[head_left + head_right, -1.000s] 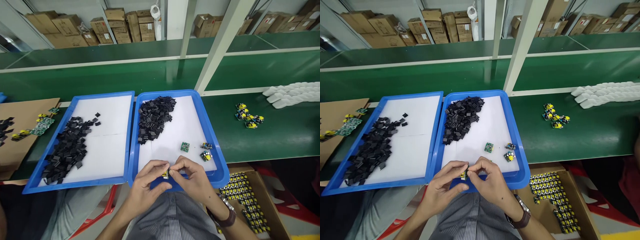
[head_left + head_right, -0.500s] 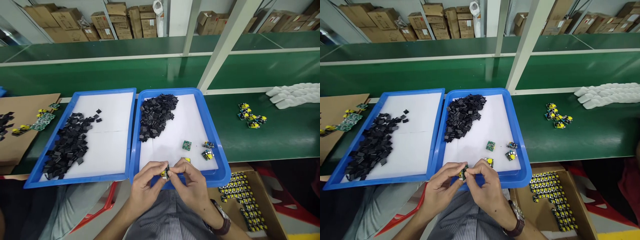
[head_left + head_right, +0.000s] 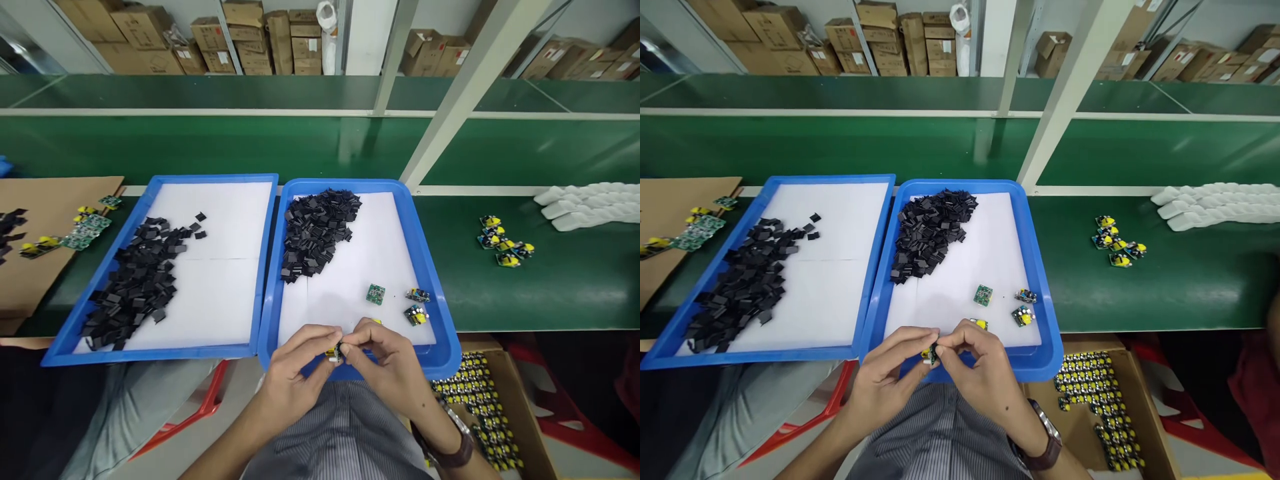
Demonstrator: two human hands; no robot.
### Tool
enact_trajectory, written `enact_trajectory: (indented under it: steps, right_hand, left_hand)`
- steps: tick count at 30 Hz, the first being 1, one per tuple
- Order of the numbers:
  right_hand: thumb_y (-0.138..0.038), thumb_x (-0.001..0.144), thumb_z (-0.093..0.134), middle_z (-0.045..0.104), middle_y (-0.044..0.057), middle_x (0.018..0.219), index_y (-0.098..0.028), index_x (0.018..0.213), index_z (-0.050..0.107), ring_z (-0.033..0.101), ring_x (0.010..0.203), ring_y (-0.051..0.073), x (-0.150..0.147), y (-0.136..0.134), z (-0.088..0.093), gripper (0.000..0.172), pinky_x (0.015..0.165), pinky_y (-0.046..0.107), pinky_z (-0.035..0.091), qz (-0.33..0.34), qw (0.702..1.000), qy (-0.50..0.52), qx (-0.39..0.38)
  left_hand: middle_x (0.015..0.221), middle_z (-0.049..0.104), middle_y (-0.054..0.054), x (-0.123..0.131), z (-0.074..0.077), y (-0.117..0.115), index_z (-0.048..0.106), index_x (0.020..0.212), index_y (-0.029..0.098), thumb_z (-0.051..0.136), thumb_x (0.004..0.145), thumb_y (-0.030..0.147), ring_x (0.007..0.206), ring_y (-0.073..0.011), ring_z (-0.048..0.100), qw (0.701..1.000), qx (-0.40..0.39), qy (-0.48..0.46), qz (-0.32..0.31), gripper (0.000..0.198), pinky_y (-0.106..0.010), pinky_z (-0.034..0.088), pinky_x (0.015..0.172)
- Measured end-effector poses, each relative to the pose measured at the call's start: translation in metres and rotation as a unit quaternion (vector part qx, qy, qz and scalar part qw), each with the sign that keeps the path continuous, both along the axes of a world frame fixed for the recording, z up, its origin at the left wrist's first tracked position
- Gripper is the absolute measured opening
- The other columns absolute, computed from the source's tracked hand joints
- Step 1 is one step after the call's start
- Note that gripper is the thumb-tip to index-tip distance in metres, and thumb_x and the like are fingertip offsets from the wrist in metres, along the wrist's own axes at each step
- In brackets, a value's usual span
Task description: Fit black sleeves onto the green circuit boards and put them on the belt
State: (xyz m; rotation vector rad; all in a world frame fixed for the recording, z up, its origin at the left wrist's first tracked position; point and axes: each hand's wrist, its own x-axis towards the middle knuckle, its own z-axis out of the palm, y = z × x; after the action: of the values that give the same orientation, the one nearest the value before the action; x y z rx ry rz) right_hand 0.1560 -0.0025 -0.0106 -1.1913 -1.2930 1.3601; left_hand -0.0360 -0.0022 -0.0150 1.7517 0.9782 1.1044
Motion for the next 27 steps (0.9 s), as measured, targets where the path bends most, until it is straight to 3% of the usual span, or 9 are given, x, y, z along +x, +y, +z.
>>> enact_trajectory:
  steps: [6, 12, 16, 22, 27]
  right_hand:
    - [-0.026, 0.096, 0.072, 0.067, 0.002, 0.079, -0.023, 0.09, 0.077, 0.065, 0.076, 0.018, 0.004, 0.003, -0.006, 0.009, 0.07, 0.032, 0.055, 0.002, 0.999, -0.022, 0.036]
    - [-0.028, 0.095, 0.076, 0.069, 0.002, 0.089, -0.024, 0.097, 0.078, 0.071, 0.079, 0.017, 0.012, 0.007, -0.009, 0.005, 0.075, 0.031, 0.06, 0.042, 0.993, 0.096, -0.049]
    - [-0.03, 0.095, 0.075, 0.069, 0.002, 0.087, -0.023, 0.093, 0.077, 0.069, 0.08, 0.016, 0.014, 0.007, -0.008, 0.008, 0.075, 0.028, 0.058, 0.044, 0.996, 0.061, -0.043]
    - [-0.035, 0.093, 0.078, 0.069, 0.001, 0.078, -0.02, 0.088, 0.076, 0.068, 0.071, 0.016, 0.017, 0.012, -0.005, 0.016, 0.069, 0.028, 0.059, 0.071, 0.99, 0.064, -0.101]
    - [-0.029, 0.093, 0.078, 0.069, 0.002, 0.081, -0.022, 0.09, 0.08, 0.066, 0.075, 0.015, 0.02, 0.017, -0.003, 0.008, 0.069, 0.025, 0.057, 0.082, 0.994, 0.043, -0.06]
  left_hand:
    - [0.123, 0.071, -0.007, 0.006, -0.001, -0.004, 0.067, 0.139, 0.03, 0.067, 0.094, 0.003, 0.113, -0.0202, 0.071, 0.999, -0.004, 0.021, 0.034, 0.052, -0.033, 0.062, 0.096]
    - [0.123, 0.072, -0.006, 0.007, -0.001, -0.004, 0.066, 0.135, 0.028, 0.071, 0.095, 0.009, 0.113, -0.0197, 0.071, 0.998, -0.033, 0.03, 0.045, 0.045, -0.032, 0.06, 0.099]
    - [0.122, 0.072, -0.007, 0.008, -0.003, -0.003, 0.068, 0.129, 0.025, 0.068, 0.094, 0.005, 0.113, -0.0203, 0.07, 0.999, -0.024, 0.003, 0.029, 0.04, -0.034, 0.059, 0.098]
    - [0.118, 0.071, -0.009, 0.011, -0.004, -0.003, 0.068, 0.131, 0.023, 0.066, 0.093, 0.0, 0.11, -0.0203, 0.07, 0.999, 0.024, -0.042, 0.008, 0.044, -0.035, 0.061, 0.095]
    - [0.112, 0.072, -0.01, 0.013, 0.001, -0.002, 0.07, 0.127, 0.018, 0.067, 0.092, 0.001, 0.104, -0.0201, 0.072, 0.999, 0.01, -0.026, 0.018, 0.04, -0.034, 0.063, 0.089]
